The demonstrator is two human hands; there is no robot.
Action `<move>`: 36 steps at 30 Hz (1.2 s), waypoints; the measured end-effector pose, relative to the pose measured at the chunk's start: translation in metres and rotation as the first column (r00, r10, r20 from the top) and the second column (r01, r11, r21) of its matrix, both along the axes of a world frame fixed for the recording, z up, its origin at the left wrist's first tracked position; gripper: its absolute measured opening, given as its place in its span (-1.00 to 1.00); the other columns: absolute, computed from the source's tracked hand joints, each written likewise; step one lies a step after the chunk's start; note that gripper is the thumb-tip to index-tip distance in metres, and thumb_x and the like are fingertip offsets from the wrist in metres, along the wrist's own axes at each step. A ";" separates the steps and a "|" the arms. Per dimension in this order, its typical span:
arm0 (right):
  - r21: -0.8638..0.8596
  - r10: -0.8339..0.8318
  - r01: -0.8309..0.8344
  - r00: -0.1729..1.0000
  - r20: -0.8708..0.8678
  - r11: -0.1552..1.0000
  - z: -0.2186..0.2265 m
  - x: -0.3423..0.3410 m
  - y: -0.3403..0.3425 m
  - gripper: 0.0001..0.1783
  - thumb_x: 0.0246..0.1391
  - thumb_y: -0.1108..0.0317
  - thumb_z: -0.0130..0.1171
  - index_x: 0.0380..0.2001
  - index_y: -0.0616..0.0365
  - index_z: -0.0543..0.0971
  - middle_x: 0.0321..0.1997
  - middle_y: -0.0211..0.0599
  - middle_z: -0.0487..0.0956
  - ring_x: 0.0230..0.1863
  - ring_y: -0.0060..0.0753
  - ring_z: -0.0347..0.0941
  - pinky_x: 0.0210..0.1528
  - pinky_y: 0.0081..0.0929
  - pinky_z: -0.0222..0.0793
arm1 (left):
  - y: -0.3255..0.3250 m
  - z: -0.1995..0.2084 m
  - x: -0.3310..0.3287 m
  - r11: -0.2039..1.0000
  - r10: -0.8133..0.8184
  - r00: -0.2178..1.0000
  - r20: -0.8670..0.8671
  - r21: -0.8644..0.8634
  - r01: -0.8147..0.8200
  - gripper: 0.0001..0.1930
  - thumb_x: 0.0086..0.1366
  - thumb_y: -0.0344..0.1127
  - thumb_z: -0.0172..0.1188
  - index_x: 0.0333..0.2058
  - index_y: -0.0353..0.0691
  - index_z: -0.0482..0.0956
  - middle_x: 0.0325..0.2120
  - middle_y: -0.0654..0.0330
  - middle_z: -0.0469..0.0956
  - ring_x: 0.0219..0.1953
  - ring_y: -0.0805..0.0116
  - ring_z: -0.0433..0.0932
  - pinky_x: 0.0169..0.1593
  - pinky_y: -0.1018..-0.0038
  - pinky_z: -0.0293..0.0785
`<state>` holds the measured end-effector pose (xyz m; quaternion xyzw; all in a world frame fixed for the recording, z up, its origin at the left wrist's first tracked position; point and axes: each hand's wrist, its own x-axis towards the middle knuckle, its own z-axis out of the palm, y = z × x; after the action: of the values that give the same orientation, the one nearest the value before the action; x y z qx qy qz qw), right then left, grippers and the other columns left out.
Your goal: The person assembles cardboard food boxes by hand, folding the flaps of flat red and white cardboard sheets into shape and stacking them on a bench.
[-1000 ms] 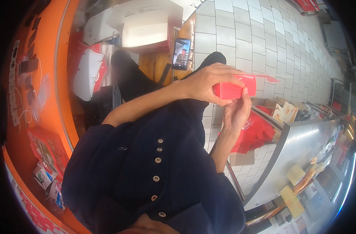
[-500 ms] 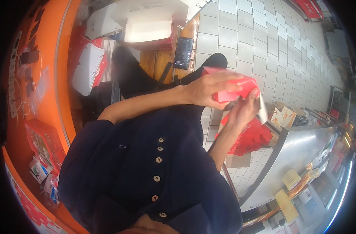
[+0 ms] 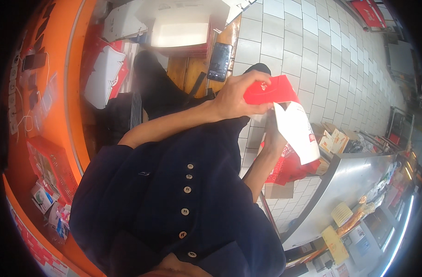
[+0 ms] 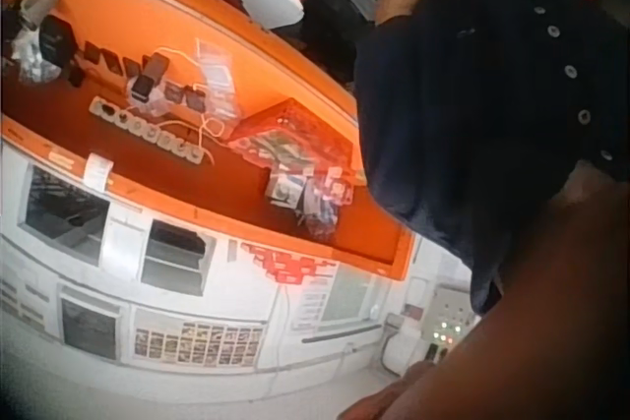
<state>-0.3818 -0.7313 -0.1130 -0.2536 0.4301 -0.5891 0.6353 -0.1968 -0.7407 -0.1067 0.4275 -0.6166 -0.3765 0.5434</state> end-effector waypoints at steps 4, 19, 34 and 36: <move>-0.211 -0.407 0.364 0.630 -0.661 0.907 -0.010 -0.007 -0.010 -0.63 0.27 0.46 0.20 0.11 0.29 0.44 0.13 -0.16 0.56 0.06 -0.30 0.55 0.03 -0.34 0.52 | -0.005 -0.008 0.001 0.997 0.003 0.951 -0.308 0.077 0.022 -0.37 0.20 -0.24 0.42 0.14 -0.29 0.31 0.04 -0.04 0.55 0.04 0.17 0.62 0.12 0.30 0.52; 0.036 -0.048 0.077 0.858 -0.511 0.996 -0.033 -0.057 0.003 -0.78 0.09 0.63 0.35 -0.19 0.24 0.62 -0.30 -0.39 0.67 -0.31 -0.61 0.56 -0.21 -0.60 0.47 | -0.003 -0.048 -0.002 0.874 0.462 0.883 0.086 -0.214 -0.436 -0.64 0.23 -0.26 0.42 -0.11 -0.27 0.49 -0.12 0.03 0.53 -0.08 0.18 0.53 -0.03 0.28 0.44; 0.238 0.158 0.033 0.659 -0.735 0.971 0.013 -0.064 -0.002 -0.41 0.49 0.00 -0.17 0.06 0.36 0.58 -0.19 -0.19 0.68 -0.07 -0.31 0.58 0.04 -0.38 0.41 | -0.010 -0.063 -0.034 0.958 -0.085 0.996 0.017 0.276 0.077 -0.64 0.36 -0.02 0.27 -0.03 -0.14 0.63 -0.18 0.16 0.66 -0.16 0.26 0.64 -0.11 0.32 0.54; 0.303 0.193 -0.060 0.882 -0.430 0.951 0.003 -0.048 0.003 -0.32 0.49 -0.11 -0.19 0.04 0.41 0.55 -0.22 -0.17 0.67 -0.08 -0.26 0.57 0.06 -0.25 0.44 | -0.012 -0.075 -0.036 0.982 -0.038 0.999 0.004 0.185 0.037 -0.65 0.36 -0.06 0.29 -0.03 -0.16 0.63 -0.18 0.15 0.67 -0.17 0.27 0.64 -0.12 0.33 0.55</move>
<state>-0.4302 -0.7280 -0.1096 -0.3190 0.6282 -0.4032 0.5840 -0.2328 -0.7530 -0.1817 0.4658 -0.5890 -0.4405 0.4920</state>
